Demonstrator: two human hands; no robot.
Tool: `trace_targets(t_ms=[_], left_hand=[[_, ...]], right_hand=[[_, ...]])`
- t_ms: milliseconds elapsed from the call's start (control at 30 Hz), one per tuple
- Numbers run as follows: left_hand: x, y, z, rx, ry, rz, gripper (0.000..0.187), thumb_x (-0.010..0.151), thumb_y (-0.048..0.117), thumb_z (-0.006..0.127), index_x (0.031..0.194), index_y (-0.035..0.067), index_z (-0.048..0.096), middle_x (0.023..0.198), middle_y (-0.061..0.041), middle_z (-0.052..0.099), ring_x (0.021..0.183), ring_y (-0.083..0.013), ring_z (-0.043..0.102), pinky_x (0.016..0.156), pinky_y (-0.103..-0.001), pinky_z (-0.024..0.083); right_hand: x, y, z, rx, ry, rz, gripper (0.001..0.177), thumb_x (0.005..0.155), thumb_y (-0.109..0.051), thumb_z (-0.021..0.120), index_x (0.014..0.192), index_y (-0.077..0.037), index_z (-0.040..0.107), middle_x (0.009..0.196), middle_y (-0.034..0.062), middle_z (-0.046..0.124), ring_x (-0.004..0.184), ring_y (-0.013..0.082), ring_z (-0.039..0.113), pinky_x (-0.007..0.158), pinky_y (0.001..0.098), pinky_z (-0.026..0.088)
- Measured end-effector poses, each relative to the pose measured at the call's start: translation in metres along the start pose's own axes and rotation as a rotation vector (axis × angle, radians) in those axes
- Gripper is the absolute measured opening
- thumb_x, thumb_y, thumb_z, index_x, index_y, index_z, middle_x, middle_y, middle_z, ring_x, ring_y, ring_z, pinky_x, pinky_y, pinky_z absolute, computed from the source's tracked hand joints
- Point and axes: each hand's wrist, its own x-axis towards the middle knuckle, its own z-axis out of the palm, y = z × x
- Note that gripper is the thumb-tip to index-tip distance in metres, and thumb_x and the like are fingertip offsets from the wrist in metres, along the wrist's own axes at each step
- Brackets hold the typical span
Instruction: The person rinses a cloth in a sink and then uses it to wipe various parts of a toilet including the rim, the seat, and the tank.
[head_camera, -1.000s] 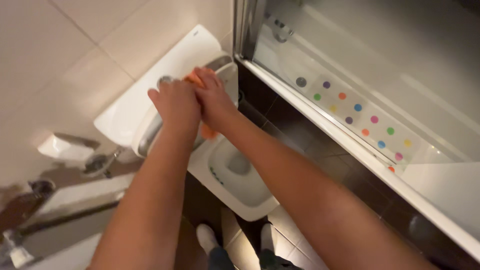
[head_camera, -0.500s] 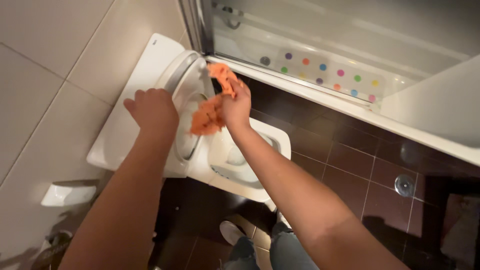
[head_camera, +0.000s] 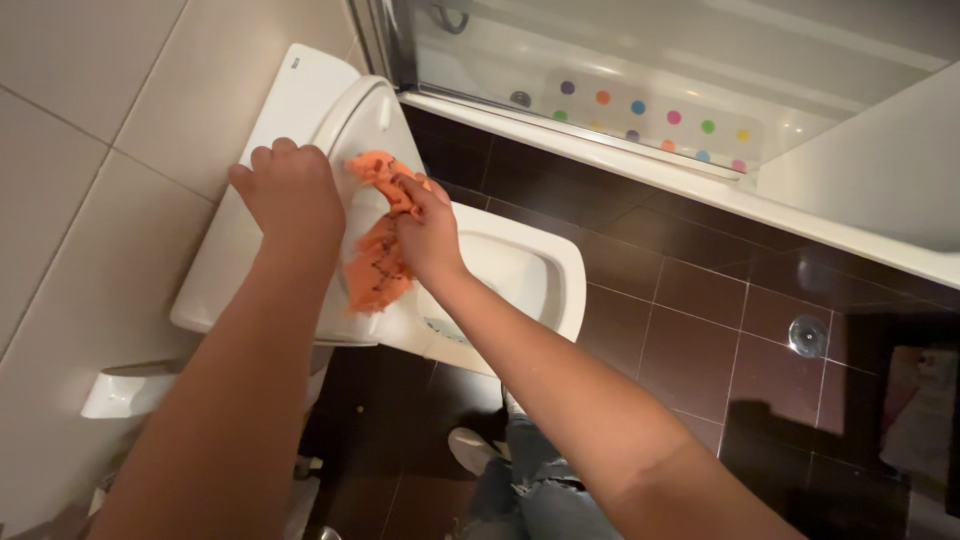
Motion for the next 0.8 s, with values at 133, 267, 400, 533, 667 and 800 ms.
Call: trace_targets(t_ms=[133, 267, 400, 533, 667, 800], left_hand=[[0.001, -0.005, -0.025, -0.118, -0.046, -0.089, 0.038, 0.074, 0.04, 0.079, 0.097, 0.01, 0.072, 0.102, -0.009, 0.063, 0.098, -0.0292, 0.061, 0.081, -0.05, 0.041], [0.006, -0.013, -0.02, -0.12, -0.057, -0.125, 0.018, 0.081, 0.02, 0.074, 0.096, 0.011, 0.072, 0.104, -0.007, 0.063, 0.101, -0.0295, 0.061, 0.081, -0.049, 0.042], [0.012, -0.016, -0.008, -0.016, -0.089, -0.028, 0.007, 0.087, 0.02, 0.071, 0.089, 0.015, 0.075, 0.1, -0.004, 0.066, 0.102, -0.0294, 0.061, 0.084, -0.051, 0.041], [0.023, -0.01, -0.016, 0.045, -0.215, -0.014, 0.012, 0.08, 0.02, 0.072, 0.091, 0.017, 0.075, 0.096, -0.004, 0.07, 0.1, -0.0295, 0.063, 0.083, -0.052, 0.039], [0.03, -0.006, -0.036, 0.017, -0.372, -0.021, 0.011, 0.087, 0.016, 0.069, 0.095, 0.018, 0.077, 0.096, -0.004, 0.074, 0.1, -0.0298, 0.066, 0.085, -0.05, 0.04], [0.045, 0.007, -0.053, 0.128, -0.5, 0.001, 0.017, 0.079, 0.023, 0.075, 0.095, 0.019, 0.076, 0.095, -0.004, 0.073, 0.098, -0.0299, 0.065, 0.082, -0.047, 0.039]], right_hand=[[-0.01, -0.021, 0.027, 0.045, 0.002, -0.013, 0.062, 0.085, 0.012, 0.049, 0.144, -0.004, 0.06, 0.142, 0.0194, 0.057, 0.134, 0.0342, 0.056, 0.111, 0.0345, 0.048], [-0.039, -0.034, 0.058, 0.149, 0.013, -0.015, 0.062, 0.088, 0.012, 0.048, 0.147, -0.004, 0.054, 0.15, 0.0213, 0.044, 0.14, 0.0371, 0.048, 0.112, 0.0351, 0.046], [-0.032, -0.033, 0.07, 0.089, 0.0, 0.018, 0.063, 0.084, 0.009, 0.049, 0.146, -0.003, 0.049, 0.155, 0.0223, 0.033, 0.14, 0.0393, 0.043, 0.105, 0.0379, 0.05], [0.001, -0.002, 0.071, -0.163, 0.113, -0.137, 0.059, 0.08, 0.008, 0.055, 0.139, 0.001, 0.057, 0.152, 0.0263, 0.042, 0.141, 0.0448, 0.043, 0.118, 0.0445, 0.04], [0.06, 0.032, 0.068, -0.219, 0.178, -0.076, 0.051, 0.084, 0.007, 0.054, 0.134, 0.001, 0.063, 0.15, 0.0248, 0.051, 0.138, 0.0438, 0.049, 0.116, 0.0435, 0.043], [0.065, 0.034, 0.067, -0.227, 0.188, -0.053, 0.05, 0.082, 0.005, 0.053, 0.13, 0.001, 0.066, 0.146, 0.026, 0.049, 0.134, 0.0439, 0.05, 0.113, 0.0433, 0.043]])
